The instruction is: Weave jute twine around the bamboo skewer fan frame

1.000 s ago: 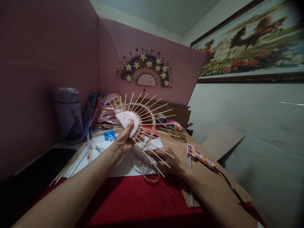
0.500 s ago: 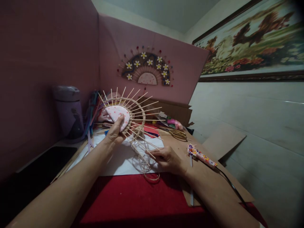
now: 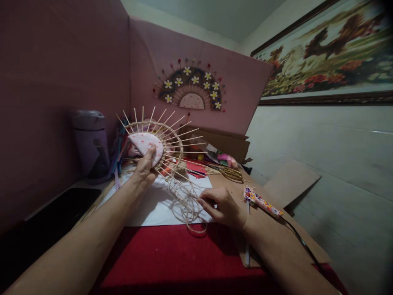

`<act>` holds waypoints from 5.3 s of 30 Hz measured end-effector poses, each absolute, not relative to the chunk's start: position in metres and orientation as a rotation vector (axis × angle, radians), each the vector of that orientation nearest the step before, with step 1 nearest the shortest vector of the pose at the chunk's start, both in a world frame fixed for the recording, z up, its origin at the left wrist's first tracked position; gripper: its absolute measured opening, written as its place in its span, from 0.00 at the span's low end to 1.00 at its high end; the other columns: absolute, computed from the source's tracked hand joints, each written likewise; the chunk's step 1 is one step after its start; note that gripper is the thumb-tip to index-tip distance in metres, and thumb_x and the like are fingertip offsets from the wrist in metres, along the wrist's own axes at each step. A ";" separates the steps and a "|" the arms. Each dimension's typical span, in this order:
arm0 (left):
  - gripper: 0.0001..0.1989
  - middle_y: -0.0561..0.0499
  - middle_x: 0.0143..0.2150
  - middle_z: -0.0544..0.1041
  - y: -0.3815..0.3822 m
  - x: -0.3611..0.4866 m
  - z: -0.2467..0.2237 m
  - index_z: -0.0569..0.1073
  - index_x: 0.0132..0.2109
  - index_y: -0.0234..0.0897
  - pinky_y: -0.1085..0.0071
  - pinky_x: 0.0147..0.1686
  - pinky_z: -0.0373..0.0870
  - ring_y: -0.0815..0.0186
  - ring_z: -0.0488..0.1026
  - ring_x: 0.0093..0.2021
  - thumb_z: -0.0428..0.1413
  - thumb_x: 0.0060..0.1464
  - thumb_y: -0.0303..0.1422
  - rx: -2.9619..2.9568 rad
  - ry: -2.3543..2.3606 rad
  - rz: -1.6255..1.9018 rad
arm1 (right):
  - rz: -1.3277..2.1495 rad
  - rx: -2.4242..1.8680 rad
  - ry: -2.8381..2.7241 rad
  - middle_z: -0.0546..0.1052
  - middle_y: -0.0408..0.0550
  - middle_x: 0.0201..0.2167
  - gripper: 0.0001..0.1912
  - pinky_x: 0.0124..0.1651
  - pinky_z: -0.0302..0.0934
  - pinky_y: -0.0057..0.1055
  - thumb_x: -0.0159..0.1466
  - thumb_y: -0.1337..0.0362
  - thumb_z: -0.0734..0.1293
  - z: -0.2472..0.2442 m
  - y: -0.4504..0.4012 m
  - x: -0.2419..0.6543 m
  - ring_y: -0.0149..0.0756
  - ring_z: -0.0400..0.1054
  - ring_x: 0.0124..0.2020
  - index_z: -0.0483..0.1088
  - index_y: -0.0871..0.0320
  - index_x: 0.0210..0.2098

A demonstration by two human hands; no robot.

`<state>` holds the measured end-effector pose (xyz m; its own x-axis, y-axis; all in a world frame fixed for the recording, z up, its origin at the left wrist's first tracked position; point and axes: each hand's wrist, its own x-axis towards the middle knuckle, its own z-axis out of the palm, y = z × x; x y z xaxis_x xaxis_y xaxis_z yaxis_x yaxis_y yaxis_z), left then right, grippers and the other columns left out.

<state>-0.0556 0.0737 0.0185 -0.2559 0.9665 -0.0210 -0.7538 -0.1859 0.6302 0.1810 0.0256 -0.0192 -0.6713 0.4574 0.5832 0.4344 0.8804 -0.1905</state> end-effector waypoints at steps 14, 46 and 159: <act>0.06 0.45 0.26 0.78 0.073 -0.045 0.009 0.72 0.37 0.30 0.70 0.24 0.74 0.63 0.76 0.23 0.58 0.51 0.29 0.644 0.701 1.584 | 0.031 -0.574 -2.396 0.74 0.46 0.22 0.17 0.25 0.52 0.26 0.58 0.72 0.59 -0.027 0.027 0.178 0.26 0.60 0.19 0.72 0.63 0.45; 0.10 0.50 0.25 0.76 0.071 -0.031 0.003 0.72 0.34 0.33 0.71 0.15 0.71 0.65 0.73 0.18 0.60 0.45 0.33 0.743 0.812 1.735 | 0.041 -0.803 -2.510 0.75 0.43 0.23 0.23 0.26 0.51 0.25 0.58 0.72 0.60 -0.026 0.019 0.169 0.28 0.63 0.21 0.68 0.52 0.52; 0.07 0.50 0.33 0.77 0.044 0.001 0.002 0.71 0.36 0.35 0.76 0.19 0.64 0.66 0.75 0.26 0.52 0.53 0.34 0.963 0.422 1.119 | 0.787 -0.657 -1.482 0.75 0.46 0.36 0.07 0.48 0.57 0.34 0.57 0.62 0.67 -0.023 0.046 0.168 0.37 0.66 0.42 0.75 0.56 0.33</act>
